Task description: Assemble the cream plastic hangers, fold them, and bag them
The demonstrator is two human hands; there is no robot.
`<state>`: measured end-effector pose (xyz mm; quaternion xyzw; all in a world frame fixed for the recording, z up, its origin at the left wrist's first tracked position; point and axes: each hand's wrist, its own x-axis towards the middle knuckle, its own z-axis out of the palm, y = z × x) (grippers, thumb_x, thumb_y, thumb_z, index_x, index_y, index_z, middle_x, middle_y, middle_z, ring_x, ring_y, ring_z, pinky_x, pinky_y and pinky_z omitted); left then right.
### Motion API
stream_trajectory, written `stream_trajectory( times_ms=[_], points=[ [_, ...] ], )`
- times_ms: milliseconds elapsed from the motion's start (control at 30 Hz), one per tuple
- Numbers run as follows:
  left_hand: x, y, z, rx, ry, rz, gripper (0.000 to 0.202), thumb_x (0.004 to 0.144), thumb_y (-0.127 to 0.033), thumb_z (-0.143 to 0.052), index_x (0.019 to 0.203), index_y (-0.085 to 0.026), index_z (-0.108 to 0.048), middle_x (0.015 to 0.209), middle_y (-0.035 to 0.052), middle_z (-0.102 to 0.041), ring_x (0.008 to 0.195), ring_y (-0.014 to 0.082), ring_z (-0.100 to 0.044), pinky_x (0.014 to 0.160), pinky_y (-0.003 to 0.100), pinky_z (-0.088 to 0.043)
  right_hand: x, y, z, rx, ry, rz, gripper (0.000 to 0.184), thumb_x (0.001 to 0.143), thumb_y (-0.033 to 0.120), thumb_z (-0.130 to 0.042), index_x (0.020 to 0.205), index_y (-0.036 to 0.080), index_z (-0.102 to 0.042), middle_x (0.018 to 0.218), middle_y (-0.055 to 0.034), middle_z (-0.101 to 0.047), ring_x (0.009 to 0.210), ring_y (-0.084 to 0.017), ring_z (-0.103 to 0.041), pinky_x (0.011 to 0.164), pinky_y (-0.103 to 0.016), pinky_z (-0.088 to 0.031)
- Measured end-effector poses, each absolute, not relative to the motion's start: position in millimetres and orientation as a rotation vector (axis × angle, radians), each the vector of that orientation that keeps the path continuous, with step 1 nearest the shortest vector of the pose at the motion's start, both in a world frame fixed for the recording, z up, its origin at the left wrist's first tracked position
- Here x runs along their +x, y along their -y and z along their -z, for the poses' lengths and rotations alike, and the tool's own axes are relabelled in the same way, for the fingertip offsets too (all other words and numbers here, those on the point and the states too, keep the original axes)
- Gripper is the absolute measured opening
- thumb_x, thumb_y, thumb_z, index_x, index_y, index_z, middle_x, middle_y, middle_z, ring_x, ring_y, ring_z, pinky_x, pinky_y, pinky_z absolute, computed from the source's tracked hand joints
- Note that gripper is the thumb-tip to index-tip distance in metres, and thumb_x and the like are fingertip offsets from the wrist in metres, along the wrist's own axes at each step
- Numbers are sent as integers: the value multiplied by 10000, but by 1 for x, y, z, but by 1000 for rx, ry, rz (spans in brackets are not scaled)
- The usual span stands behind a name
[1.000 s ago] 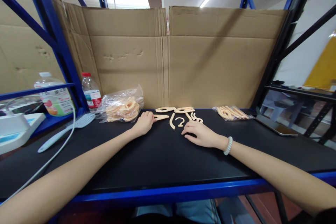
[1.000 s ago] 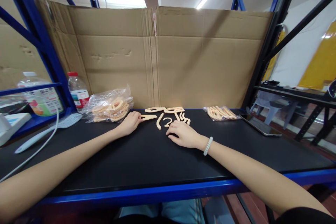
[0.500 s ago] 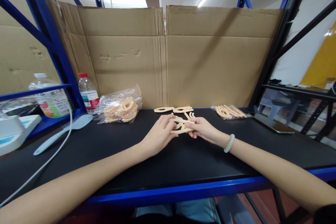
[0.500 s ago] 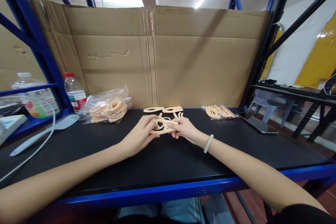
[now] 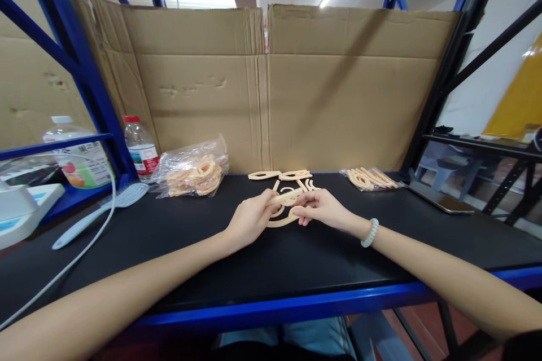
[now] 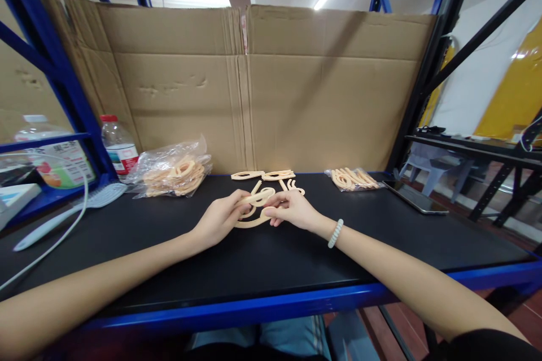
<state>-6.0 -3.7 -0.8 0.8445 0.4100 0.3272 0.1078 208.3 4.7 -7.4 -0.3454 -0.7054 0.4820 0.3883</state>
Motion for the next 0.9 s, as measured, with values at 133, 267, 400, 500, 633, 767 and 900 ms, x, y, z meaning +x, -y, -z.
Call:
stream_trajectory(
  times_ms=[133,267,400,500,633,767,900],
  points=[
    [-9,-1,1,2319,-1227,-1255,189,926,-310,-371,902,-191,-516,730,-7,-606,617,136,-566,592,220,-409,212,-11,10,-937,1884,-1139,338,704,427,-707,792,106,-652,652,-32,-632,600,-130,-622,581,-265,-551],
    [-10,-2,-1,2225,-1211,-1362,223,928,-341,-366,814,-189,-482,665,-22,-566,550,122,-524,562,218,-394,215,-17,10,-894,1812,-897,292,759,434,-648,743,146,-603,693,-8,-591,574,-88,-526,454,-186,-452],
    [-9,-2,-3,2171,-1187,-1315,246,919,-376,-379,797,-185,-475,671,-21,-562,556,120,-511,568,227,-391,220,-21,8,-808,1583,-974,285,793,427,-623,760,166,-513,690,10,-576,511,-51,-442,396,-148,-361],
    [-7,0,-3,2185,-1083,-1172,260,899,-411,-417,806,-177,-482,720,-13,-566,612,125,-514,597,236,-400,223,-21,7,-761,1525,-1097,295,738,385,-700,760,169,-500,685,26,-551,554,-64,-514,427,-152,-426],
    [-2,4,-1,2215,-893,-960,250,828,-411,-546,818,-177,-459,899,27,-600,745,146,-545,685,275,-427,218,-17,7,-725,1507,-1158,316,664,342,-769,772,163,-533,731,9,-590,654,-119,-626,579,-243,-560],
    [2,5,2,1984,-734,-872,318,791,-428,-603,800,-182,-403,1065,81,-586,811,159,-585,692,288,-448,213,-11,5,-700,1553,-1130,306,627,326,-792,734,158,-559,745,-2,-616,670,-137,-646,611,-271,-578],
    [4,1,6,1824,-797,-827,324,819,-461,-558,920,-169,-461,805,13,-593,629,110,-540,577,233,-405,210,-6,4,-720,1656,-1045,264,648,343,-774,728,162,-599,720,-11,-636,661,-146,-643,644,-294,-568]
  ],
)
